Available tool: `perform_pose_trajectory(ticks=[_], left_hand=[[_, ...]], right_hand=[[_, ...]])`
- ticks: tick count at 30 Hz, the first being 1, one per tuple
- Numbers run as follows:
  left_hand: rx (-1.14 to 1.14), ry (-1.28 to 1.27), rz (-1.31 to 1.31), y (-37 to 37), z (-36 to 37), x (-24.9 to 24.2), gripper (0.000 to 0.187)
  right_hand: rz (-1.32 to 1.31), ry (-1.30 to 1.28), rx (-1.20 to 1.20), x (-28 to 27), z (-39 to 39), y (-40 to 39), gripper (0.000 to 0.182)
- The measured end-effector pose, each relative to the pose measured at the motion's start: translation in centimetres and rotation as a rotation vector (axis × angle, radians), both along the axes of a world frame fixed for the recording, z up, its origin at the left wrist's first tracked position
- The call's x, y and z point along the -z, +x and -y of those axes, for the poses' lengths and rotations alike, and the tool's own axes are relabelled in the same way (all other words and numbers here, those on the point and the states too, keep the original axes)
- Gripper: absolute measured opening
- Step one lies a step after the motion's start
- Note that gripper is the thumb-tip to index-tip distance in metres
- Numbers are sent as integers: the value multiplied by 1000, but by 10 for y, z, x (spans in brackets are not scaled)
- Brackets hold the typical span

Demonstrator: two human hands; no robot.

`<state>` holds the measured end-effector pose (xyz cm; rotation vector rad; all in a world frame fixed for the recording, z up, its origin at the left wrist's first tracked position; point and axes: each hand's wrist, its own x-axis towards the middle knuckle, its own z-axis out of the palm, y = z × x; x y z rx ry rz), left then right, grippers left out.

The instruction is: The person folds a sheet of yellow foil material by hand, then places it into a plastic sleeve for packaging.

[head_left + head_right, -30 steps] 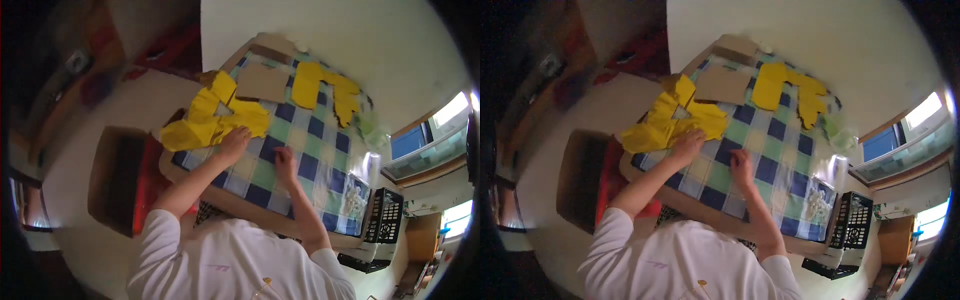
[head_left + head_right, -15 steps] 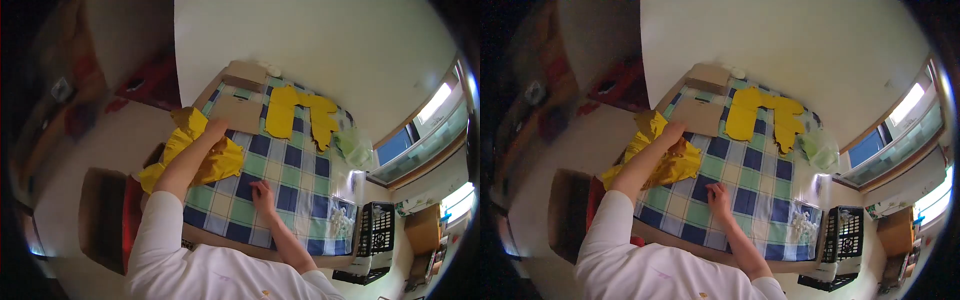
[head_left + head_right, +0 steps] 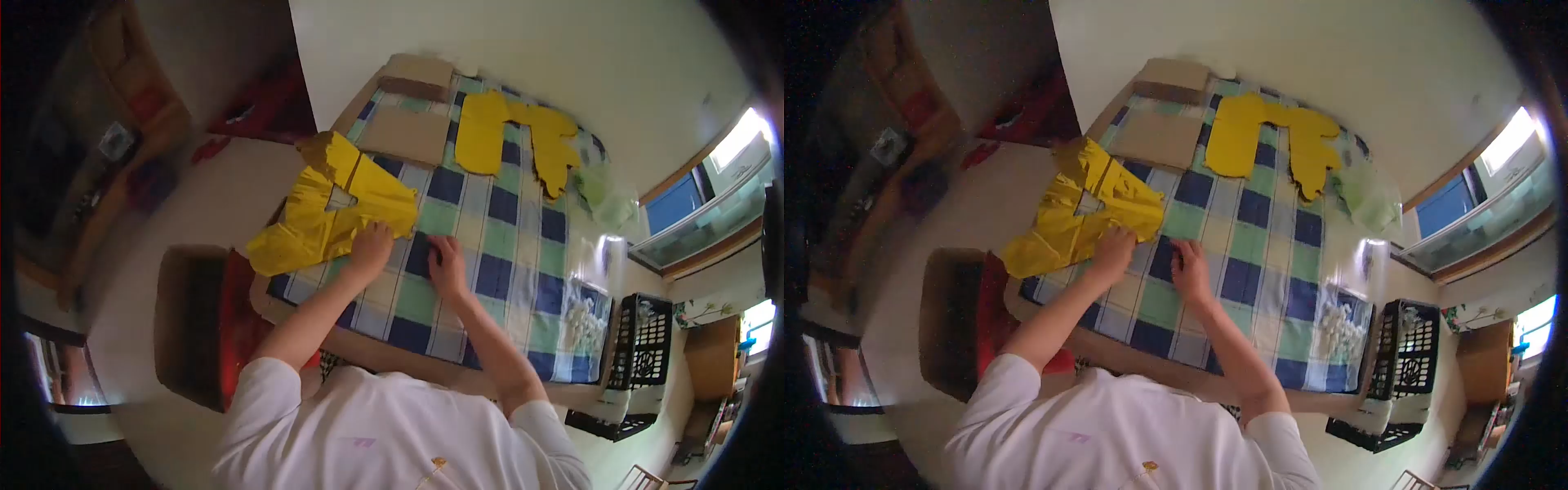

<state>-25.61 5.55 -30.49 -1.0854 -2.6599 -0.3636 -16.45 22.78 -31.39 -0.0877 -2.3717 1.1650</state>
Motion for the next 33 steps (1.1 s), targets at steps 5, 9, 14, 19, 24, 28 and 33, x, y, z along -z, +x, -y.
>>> perform_pose_trajectory(ticks=[5,9,14,19,24,28,33], left_hand=[[83,60,-46,0,-9,-9,14],[-37,136,53,-19,-17,3,13],[-166,635,744,-52,-2,4,27],[-198,762,719,-84,24,4,29],[-170,477,803,-65,10,-31,35],[-190,1277,659,-145,58,-34,27],[-980,541,3,-325,275,-43,49]], right_hand=[[-9,107,-33,-4,4,-6,40],[3,182,-60,-10,8,-12,45],[-29,506,-154,10,4,-31,52],[-9,565,-160,1,6,-33,59],[82,632,-136,3,15,-52,59],[121,646,-137,13,13,-51,55],[174,671,-157,7,15,-50,51]])
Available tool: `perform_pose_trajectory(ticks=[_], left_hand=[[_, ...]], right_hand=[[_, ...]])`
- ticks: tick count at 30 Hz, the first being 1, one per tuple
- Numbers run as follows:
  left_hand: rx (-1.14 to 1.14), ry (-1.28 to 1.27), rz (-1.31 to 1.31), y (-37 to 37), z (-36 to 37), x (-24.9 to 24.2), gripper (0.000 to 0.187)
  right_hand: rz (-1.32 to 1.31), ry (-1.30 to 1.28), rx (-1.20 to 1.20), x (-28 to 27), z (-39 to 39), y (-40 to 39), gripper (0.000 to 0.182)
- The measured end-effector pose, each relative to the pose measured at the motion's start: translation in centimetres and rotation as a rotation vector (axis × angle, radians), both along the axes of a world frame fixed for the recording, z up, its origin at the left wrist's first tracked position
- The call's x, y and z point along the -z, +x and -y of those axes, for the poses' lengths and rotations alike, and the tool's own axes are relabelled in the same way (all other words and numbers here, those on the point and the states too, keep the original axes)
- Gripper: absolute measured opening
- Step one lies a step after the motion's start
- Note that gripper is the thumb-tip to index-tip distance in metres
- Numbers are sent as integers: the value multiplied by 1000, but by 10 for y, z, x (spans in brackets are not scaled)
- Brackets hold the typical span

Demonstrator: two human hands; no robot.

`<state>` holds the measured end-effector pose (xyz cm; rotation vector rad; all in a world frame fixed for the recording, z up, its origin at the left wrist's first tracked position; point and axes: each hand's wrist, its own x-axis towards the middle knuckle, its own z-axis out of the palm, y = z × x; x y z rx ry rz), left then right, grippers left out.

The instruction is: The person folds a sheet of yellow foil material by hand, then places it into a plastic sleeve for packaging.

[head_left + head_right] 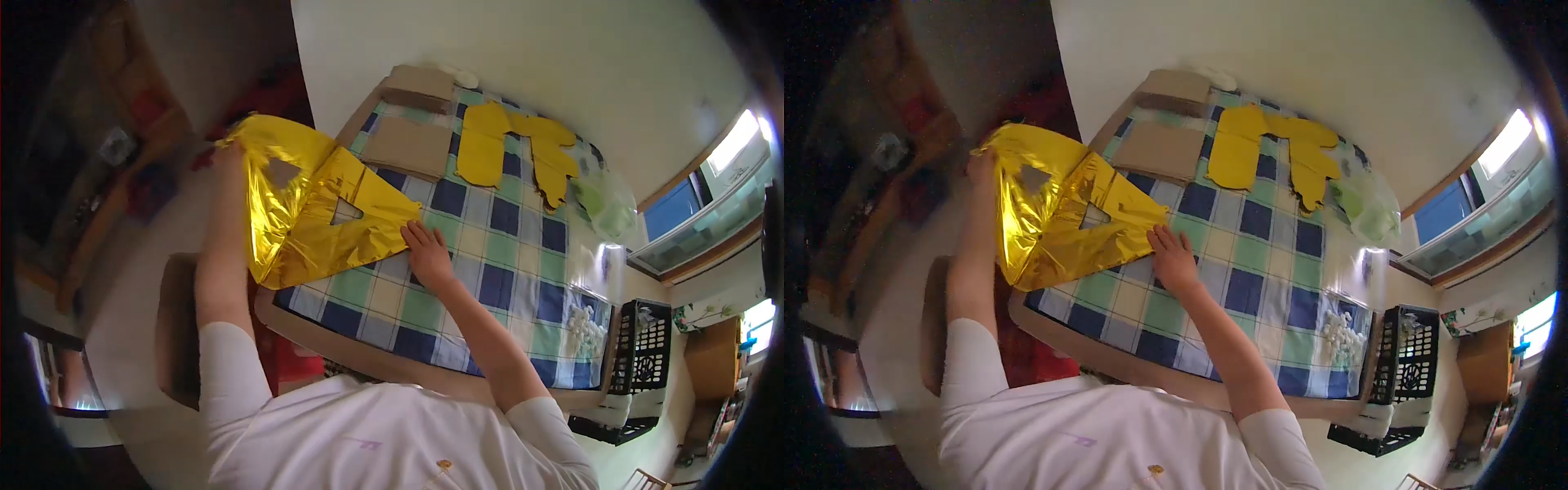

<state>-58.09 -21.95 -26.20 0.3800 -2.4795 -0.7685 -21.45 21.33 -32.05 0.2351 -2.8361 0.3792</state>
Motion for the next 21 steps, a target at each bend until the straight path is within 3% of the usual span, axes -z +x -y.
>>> perform_pose_trajectory(ticks=[1,3,6,8,10,12,15,16,18,21], left_hand=[[-49,-174,143,7,17,-24,45],[-177,-267,200,20,50,-41,42],[-409,-14,-69,11,129,-34,41],[-508,94,-2,12,155,-47,42],[-616,179,-56,34,153,-73,41],[-598,178,-150,27,199,-72,43],[-625,-125,-272,20,244,-81,43],[-584,-111,-365,30,234,-96,43],[-307,168,-580,64,173,-133,44],[112,425,-548,91,74,-155,44]], right_hand=[[-11,-5,-3,0,0,-1,51],[-25,-11,0,2,0,0,51],[5,-17,-5,-6,0,2,52],[5,-30,0,-5,0,2,51],[-2,-37,2,-4,0,2,50],[-18,-40,0,-3,1,2,50],[-25,-6,10,4,0,-2,48],[-44,-8,4,5,1,-3,48],[-75,-11,5,5,0,-1,48],[-104,48,8,11,-1,-4,49]])
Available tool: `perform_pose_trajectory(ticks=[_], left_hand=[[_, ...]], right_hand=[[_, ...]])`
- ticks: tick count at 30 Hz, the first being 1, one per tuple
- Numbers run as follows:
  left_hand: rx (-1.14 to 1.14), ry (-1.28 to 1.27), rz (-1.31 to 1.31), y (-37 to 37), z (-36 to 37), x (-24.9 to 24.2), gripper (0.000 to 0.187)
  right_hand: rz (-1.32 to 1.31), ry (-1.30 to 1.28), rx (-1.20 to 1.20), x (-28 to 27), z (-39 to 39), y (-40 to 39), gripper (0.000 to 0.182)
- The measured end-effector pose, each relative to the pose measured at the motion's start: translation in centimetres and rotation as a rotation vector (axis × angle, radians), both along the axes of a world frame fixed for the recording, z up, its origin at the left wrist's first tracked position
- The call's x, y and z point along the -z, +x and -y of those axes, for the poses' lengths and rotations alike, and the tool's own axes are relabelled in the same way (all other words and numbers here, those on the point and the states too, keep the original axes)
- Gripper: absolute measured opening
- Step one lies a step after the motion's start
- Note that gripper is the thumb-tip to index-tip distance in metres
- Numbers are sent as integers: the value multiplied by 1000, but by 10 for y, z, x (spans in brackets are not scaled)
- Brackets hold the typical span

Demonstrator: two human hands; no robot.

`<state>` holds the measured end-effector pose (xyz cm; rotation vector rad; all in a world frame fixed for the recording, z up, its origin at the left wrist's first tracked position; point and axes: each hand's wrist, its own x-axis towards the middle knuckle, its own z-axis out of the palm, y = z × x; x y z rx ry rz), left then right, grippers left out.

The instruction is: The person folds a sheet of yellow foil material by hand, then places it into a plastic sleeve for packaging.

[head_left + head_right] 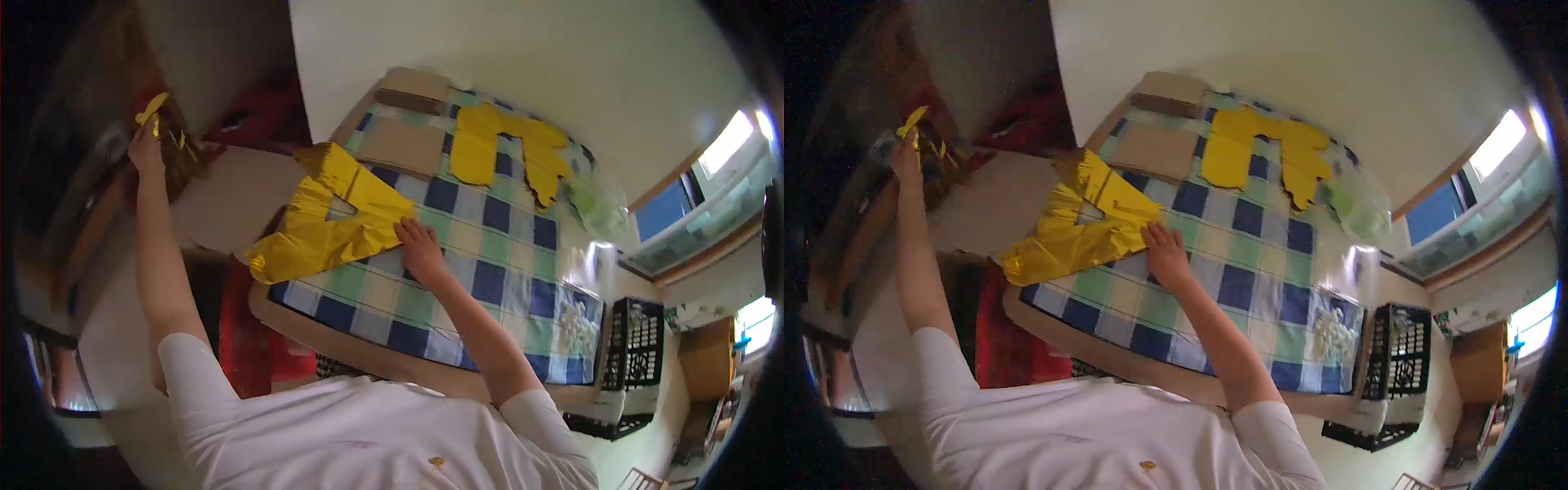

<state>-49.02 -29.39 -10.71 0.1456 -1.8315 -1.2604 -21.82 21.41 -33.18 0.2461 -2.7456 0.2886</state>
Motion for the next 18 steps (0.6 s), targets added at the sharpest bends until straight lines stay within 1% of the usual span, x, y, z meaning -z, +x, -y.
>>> perform_pose_trajectory(ticks=[1,3,5,6,7,9,10,11,13,15,17,18], left_hand=[[149,11,35,3,-30,3,44],[403,95,122,30,-117,2,41],[535,94,203,90,-220,4,35],[657,-35,259,145,-266,-9,34],[820,-89,226,172,-304,2,29],[1270,-198,31,222,-360,33,23],[1471,-228,-22,245,-385,50,24],[1570,-357,-228,264,-407,68,29],[1839,-382,-7,301,-429,98,34],[1719,-524,-29,331,-436,134,29],[1780,-758,125,342,-434,166,37],[1802,-879,205,346,-431,176,42]], right_hand=[[3,-107,-12,-3,2,5,48],[-12,-320,-34,-19,8,13,47],[71,-714,-28,-28,10,16,46],[109,-913,-27,-31,5,19,46],[158,-1115,-12,-31,-6,18,48],[252,-1519,12,-31,-38,22,53],[279,-1835,-1,-61,-50,44,48],[130,-1604,-235,-66,-68,61,47],[80,-1612,-389,-63,-102,94,50],[259,-2118,-243,-37,-141,124,59],[136,-2104,24,2,-191,155,55],[77,-2090,155,14,-204,167,54]])
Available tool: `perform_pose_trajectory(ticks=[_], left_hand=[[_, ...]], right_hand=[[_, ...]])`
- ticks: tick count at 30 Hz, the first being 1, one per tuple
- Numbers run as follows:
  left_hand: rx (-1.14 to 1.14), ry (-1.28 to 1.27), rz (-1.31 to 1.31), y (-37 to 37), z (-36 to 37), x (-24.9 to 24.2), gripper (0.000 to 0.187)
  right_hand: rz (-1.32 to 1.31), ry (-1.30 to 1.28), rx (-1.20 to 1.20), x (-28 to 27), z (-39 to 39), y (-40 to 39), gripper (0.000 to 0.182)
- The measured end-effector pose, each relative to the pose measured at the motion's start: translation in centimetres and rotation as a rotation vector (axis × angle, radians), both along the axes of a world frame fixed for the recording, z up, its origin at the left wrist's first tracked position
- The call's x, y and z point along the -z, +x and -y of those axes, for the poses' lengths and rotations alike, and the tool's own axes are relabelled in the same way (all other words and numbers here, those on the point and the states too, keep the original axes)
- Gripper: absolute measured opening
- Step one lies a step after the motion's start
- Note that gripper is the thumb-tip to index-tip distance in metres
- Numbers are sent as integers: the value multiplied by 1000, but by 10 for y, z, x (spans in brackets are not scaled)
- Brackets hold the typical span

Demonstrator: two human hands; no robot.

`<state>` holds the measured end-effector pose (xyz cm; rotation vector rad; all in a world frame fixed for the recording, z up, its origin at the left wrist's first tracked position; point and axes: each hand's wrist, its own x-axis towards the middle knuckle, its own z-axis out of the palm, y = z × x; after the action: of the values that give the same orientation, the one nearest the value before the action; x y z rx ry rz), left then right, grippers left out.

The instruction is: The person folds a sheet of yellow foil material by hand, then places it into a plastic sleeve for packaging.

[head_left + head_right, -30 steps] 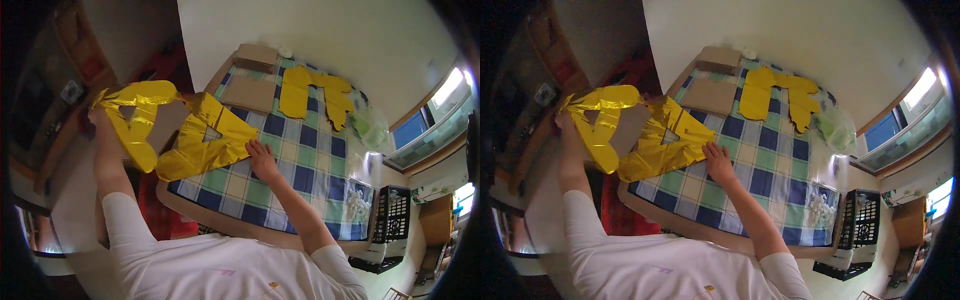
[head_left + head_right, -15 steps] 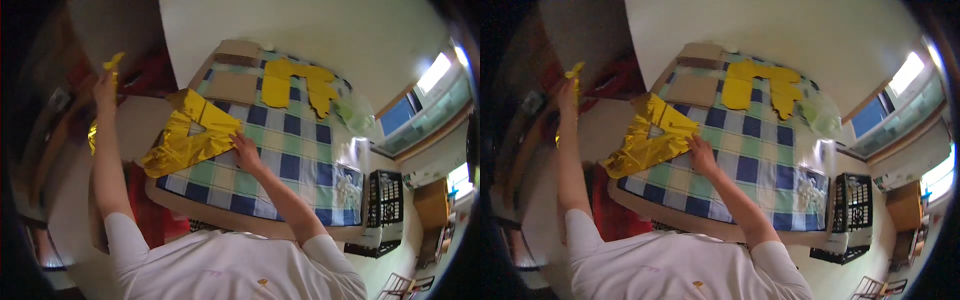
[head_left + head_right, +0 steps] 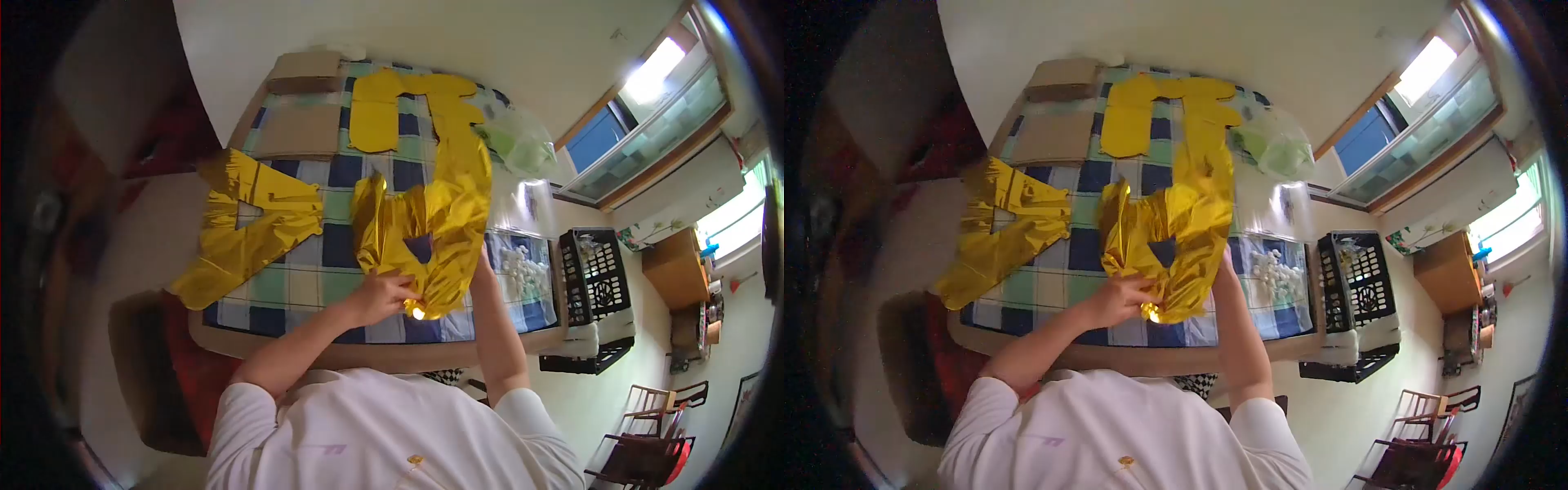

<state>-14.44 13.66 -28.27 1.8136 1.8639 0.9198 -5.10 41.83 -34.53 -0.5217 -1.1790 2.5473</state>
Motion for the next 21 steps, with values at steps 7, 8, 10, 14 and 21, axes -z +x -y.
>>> perform_pose_trajectory(ticks=[7,8,10,14,21], left_hand=[[142,-278,127,-5,15,-33,73],[28,-219,97,-8,12,-25,72],[-197,-94,35,-18,5,1,71],[-421,-179,-459,-28,-1,21,60],[-574,-207,-495,-18,-4,31,57]], right_hand=[[325,62,398,-74,10,30,48],[330,199,367,-63,4,30,52],[336,474,305,-50,-3,29,63],[203,506,593,-44,-15,25,47],[308,1618,760,-87,-35,-32,26]])
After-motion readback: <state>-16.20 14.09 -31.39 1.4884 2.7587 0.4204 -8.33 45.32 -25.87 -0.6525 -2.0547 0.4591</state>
